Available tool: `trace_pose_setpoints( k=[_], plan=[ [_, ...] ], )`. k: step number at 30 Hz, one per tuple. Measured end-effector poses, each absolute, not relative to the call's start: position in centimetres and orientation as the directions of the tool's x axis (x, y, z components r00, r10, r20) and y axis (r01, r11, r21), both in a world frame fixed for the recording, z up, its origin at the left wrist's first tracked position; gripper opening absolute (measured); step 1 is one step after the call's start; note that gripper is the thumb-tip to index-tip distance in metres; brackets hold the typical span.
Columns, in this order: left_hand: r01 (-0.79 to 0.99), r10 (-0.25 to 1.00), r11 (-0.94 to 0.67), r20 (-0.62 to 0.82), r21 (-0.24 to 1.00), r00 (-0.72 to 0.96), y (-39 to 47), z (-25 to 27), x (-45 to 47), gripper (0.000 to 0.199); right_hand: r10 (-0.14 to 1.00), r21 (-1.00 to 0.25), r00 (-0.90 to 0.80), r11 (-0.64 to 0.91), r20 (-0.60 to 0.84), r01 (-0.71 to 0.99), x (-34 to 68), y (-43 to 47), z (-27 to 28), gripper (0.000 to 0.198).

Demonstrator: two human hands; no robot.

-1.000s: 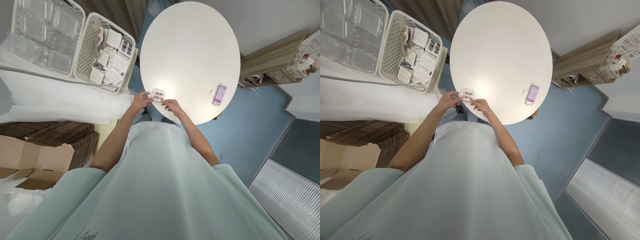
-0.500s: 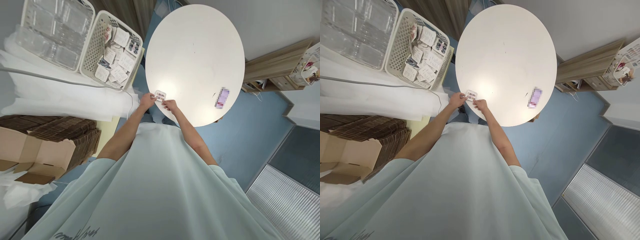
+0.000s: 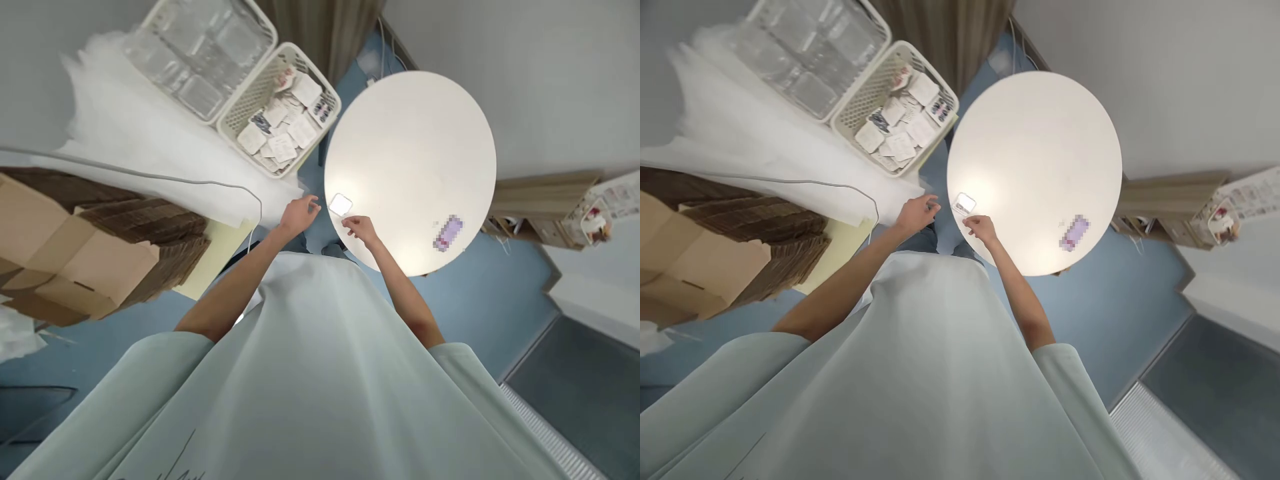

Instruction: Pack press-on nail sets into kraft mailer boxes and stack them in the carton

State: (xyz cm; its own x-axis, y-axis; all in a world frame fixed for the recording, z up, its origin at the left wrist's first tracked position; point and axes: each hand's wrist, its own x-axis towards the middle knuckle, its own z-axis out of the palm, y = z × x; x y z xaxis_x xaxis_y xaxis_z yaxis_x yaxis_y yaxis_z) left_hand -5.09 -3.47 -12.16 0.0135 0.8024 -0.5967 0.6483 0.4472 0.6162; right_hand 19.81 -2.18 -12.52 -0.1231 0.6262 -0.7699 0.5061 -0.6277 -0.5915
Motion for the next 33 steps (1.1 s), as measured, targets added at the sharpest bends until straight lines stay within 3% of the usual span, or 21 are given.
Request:
trace_pose_setpoints(
  k=[5, 9, 13, 17, 24, 29, 33],
  plan=[
    [0.499, 0.813, 0.559, -0.557, 0.662, -0.171, -7.4, -9.5, -9.6, 0.046, 0.644, -0.626, -0.266, -0.427, -0.717, 0.653, 15.9, 0.1, -9.9, 0.03],
    [0.343, 0.759, 0.644, -0.514, 0.684, -0.4, -10.7, -9.6, -13.2, 0.044, 0.647, -0.657, -0.436, -0.136, -0.625, 0.742, 9.2, 2.3, -8.9, 0.028],
    [0.216, 0.663, 0.678, -0.457, 0.702, -0.593, -12.7, -10.7, -15.8, 0.045, 0.601, -0.645, -0.61, 0.194, -0.517, 0.739, 0.7, 3.5, -8.4, 0.03],
    [0.112, 0.605, 0.638, -0.406, 0.762, -0.685, -12.5, -12.0, -17.5, 0.052, 0.553, -0.58, -0.704, 0.42, -0.446, 0.698, -7.4, 3.6, -9.0, 0.037],
    [-0.002, 0.577, 0.587, -0.42, 0.81, -0.7, -11.0, -13.5, -19.4, 0.058, 0.57, -0.417, -0.665, 0.517, -0.483, 0.747, -14.8, 3.1, -13.2, 0.038],
    [-0.025, 0.581, 0.573, -0.427, 0.819, -0.693, -11.3, -13.4, -20.0, 0.057, 0.557, -0.392, -0.673, 0.549, -0.486, 0.738, -14.9, 3.3, -14.4, 0.025],
    [-0.052, 0.568, 0.57, -0.44, 0.82, -0.695, -11.3, -12.8, -20.5, 0.054, 0.551, -0.373, -0.687, 0.581, -0.474, 0.724, -14.4, 3.3, -12.9, 0.027]
  ],
)
